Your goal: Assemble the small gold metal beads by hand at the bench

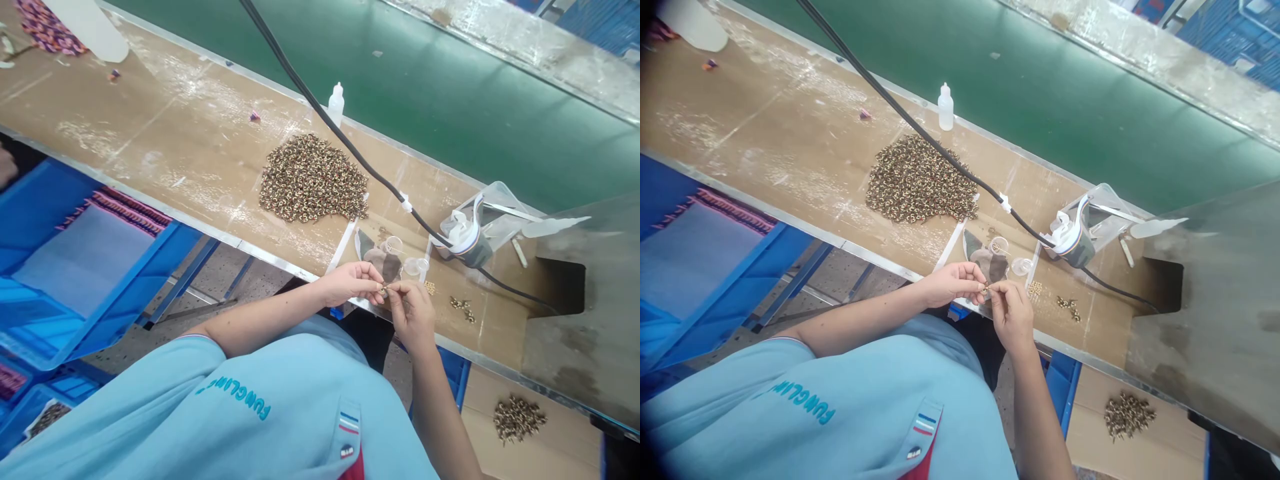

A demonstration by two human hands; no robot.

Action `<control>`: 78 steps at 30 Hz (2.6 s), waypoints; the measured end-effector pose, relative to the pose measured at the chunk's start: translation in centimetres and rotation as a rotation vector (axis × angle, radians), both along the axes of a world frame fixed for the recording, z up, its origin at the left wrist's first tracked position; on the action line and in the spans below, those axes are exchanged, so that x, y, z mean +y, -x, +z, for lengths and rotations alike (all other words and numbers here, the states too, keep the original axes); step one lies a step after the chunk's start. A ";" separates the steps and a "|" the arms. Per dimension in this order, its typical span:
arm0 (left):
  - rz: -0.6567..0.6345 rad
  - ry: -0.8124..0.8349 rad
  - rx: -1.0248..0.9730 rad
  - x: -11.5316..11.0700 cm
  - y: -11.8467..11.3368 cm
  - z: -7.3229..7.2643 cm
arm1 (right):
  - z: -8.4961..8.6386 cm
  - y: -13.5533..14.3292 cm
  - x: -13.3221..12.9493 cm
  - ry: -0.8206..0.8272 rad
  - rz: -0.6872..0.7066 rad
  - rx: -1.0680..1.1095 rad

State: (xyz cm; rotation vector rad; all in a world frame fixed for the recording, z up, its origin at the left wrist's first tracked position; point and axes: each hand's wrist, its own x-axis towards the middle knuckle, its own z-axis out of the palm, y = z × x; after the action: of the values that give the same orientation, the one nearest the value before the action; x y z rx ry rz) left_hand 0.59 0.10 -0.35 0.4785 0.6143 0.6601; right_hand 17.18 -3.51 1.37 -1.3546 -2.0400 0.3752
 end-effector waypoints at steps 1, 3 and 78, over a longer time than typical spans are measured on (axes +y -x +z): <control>0.004 -0.014 0.010 -0.1 -0.1 -0.1 | 0.0 0.0 -0.1 -0.009 -0.014 0.005; 0.013 -0.039 0.034 -0.2 -0.2 -0.2 | -0.2 -0.1 -0.2 -0.016 -0.033 0.002; 0.020 -0.646 0.418 -2.2 -0.4 -0.6 | -2.2 -5.6 -1.2 0.020 -0.502 -0.220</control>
State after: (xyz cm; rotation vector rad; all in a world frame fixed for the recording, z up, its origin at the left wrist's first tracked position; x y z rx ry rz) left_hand 1.03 -2.10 -0.97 1.2351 0.7947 0.7817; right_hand 22.77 -4.75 -0.82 -1.9215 -1.7758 0.0228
